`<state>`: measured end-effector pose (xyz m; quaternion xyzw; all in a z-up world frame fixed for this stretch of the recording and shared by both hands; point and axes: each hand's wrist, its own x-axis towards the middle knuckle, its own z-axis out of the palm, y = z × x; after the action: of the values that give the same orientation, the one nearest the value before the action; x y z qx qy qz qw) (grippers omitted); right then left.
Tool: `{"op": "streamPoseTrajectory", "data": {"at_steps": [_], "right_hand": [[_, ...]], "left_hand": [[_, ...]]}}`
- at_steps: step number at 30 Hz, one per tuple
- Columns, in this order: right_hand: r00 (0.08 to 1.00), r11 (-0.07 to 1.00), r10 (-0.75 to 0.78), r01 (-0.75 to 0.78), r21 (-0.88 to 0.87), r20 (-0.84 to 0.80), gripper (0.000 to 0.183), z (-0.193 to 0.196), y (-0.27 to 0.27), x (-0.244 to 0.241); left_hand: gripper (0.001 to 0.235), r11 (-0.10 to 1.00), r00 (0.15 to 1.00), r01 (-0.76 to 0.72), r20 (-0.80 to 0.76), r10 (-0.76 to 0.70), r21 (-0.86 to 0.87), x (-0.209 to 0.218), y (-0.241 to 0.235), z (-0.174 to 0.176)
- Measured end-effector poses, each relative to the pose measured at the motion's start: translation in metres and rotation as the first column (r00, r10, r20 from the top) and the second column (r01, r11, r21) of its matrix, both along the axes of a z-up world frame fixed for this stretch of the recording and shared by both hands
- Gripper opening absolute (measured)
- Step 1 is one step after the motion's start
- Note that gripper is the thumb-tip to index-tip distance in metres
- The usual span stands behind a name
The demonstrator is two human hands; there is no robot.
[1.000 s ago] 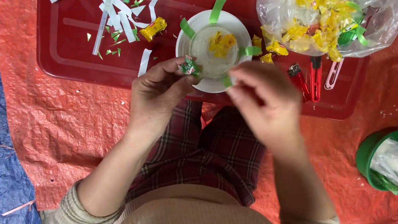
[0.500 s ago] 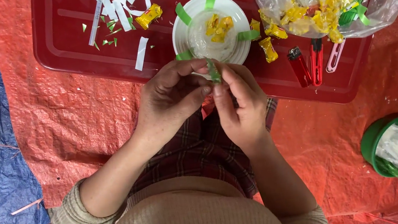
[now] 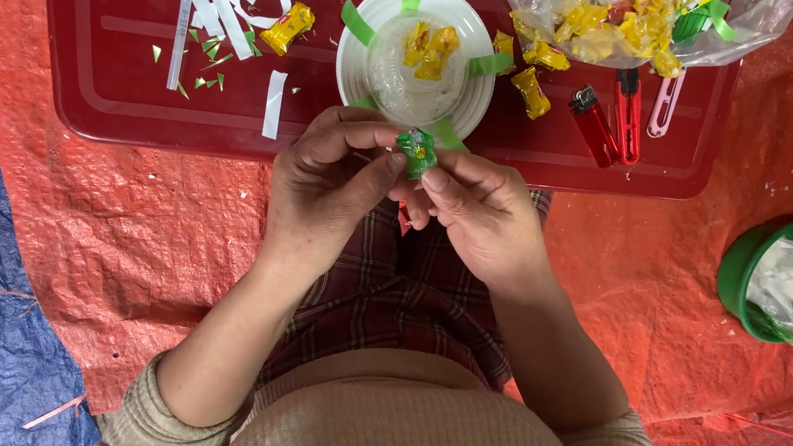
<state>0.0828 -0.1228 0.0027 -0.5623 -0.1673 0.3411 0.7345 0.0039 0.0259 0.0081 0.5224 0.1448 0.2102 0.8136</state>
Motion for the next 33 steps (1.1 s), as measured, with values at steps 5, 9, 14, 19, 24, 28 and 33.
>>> {"op": "streamPoseTrajectory", "data": {"at_steps": [5, 9, 14, 19, 24, 28, 33], "right_hand": [[0.991, 0.996, 0.024, -0.013, 0.091, -0.129, 0.029, -0.004, 0.0, 0.001], [0.988, 0.994, -0.006, 0.023, 0.105, -0.154, 0.028, -0.006, 0.004, -0.002], [0.994, 0.993, -0.109, 0.109, 0.045, 0.006, 0.035, -0.007, 0.008, -0.004], [0.989, 0.987, -0.15, 0.149, 0.068, 0.011, 0.029, -0.018, 0.005, -0.002], [0.979, 0.993, -0.12, 0.117, 0.031, 0.164, 0.022, -0.013, 0.011, -0.003], [0.937, 0.988, -0.144, 0.153, -0.004, 0.319, 0.021, 0.001, 0.014, 0.003], [0.861, 0.973, -0.146, 0.213, -0.085, 0.486, 0.019, 0.0, -0.002, 0.035]], "left_hand": [[0.018, 1.0, 1.0, -0.008, 0.012, 0.008, -0.01, -0.002, 0.004, -0.005], [0.016, 1.0, 1.0, 0.001, -0.006, -0.001, -0.028, -0.004, 0.005, -0.005], [0.023, 1.0, 1.0, 0.026, -0.014, -0.026, 0.004, -0.008, 0.002, -0.015], [0.03, 1.0, 1.0, 0.007, -0.02, -0.006, 0.012, -0.013, -0.003, -0.016], [0.022, 0.998, 0.998, -0.042, -0.055, 0.044, 0.043, -0.011, -0.003, -0.017], [0.022, 0.984, 0.989, -0.106, -0.084, 0.119, 0.14, -0.007, 0.005, -0.024], [0.021, 0.914, 0.969, -0.197, -0.069, 0.235, 0.356, 0.015, 0.03, -0.021]]}}
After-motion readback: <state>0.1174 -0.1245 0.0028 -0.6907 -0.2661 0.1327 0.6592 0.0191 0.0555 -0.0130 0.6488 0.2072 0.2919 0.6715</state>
